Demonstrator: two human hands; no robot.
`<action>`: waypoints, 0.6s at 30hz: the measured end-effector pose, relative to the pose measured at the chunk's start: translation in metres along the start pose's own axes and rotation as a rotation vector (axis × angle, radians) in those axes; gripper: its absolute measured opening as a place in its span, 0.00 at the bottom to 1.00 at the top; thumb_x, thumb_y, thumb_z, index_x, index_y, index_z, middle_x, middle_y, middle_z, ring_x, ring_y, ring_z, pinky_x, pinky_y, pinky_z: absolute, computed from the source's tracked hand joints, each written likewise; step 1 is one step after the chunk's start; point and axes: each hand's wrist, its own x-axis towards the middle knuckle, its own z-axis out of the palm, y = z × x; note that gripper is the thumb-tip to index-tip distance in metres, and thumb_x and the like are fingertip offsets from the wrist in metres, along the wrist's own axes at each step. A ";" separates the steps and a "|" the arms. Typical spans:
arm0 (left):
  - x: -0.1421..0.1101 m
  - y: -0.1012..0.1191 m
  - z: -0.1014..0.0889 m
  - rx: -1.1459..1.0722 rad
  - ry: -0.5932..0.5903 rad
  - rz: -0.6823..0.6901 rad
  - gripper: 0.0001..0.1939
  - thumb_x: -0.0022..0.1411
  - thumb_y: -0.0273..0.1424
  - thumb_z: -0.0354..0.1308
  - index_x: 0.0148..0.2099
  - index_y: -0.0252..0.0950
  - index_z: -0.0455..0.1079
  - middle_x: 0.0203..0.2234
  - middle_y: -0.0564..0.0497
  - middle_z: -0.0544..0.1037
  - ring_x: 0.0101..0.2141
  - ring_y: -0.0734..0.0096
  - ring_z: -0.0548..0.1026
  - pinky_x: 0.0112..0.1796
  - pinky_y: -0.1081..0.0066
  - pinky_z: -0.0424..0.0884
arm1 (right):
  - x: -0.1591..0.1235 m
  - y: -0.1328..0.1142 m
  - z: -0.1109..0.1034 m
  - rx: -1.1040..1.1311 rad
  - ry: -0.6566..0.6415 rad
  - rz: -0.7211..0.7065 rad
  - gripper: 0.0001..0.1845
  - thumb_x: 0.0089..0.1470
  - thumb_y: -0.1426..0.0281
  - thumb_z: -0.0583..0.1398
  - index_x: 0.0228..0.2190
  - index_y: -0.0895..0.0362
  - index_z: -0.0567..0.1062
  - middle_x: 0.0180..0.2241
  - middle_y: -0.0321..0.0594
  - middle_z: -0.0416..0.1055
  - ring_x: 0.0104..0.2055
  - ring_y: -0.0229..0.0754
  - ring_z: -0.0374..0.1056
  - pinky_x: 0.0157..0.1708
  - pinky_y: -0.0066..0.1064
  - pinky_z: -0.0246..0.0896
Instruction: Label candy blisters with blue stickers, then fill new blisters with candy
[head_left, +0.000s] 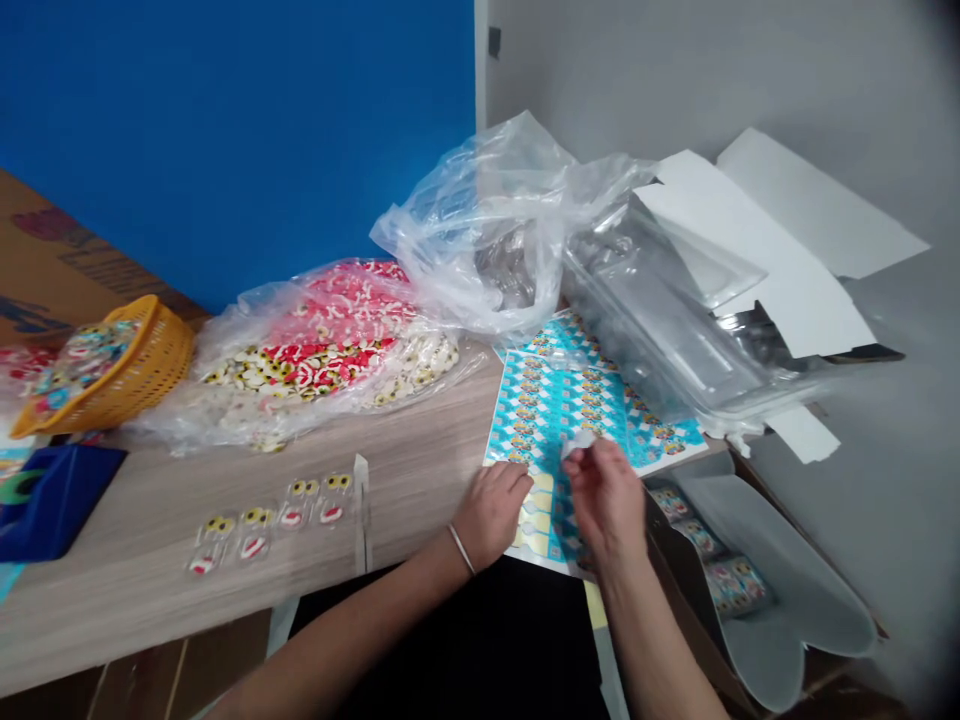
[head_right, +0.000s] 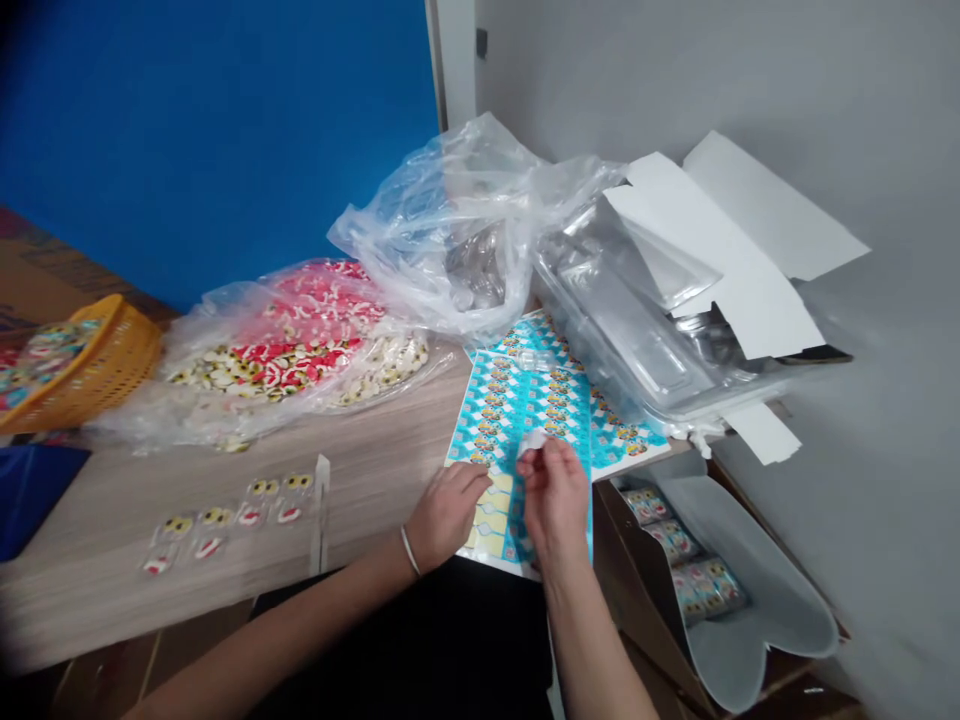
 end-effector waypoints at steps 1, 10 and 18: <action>0.002 0.002 0.002 -0.062 -0.014 -0.020 0.16 0.64 0.21 0.47 0.50 0.35 0.70 0.50 0.41 0.74 0.52 0.58 0.68 0.52 0.57 0.64 | -0.004 -0.011 0.003 -0.016 0.021 -0.135 0.10 0.49 0.65 0.66 0.30 0.55 0.71 0.30 0.33 0.68 0.28 0.34 0.65 0.26 0.27 0.63; -0.030 0.028 -0.069 -1.701 0.416 -0.712 0.16 0.63 0.43 0.55 0.40 0.34 0.73 0.34 0.46 0.78 0.36 0.65 0.75 0.41 0.65 0.70 | -0.064 0.032 0.037 -1.073 -0.594 -0.993 0.16 0.55 0.76 0.61 0.45 0.47 0.74 0.41 0.43 0.73 0.43 0.48 0.69 0.42 0.44 0.66; -0.141 -0.051 -0.140 -1.574 1.099 -1.062 0.14 0.49 0.37 0.69 0.34 0.35 0.72 0.28 0.53 0.78 0.31 0.73 0.76 0.36 0.72 0.73 | -0.097 0.099 0.121 -1.120 -1.232 -0.660 0.29 0.56 0.68 0.59 0.59 0.55 0.63 0.59 0.50 0.64 0.61 0.53 0.57 0.57 0.50 0.56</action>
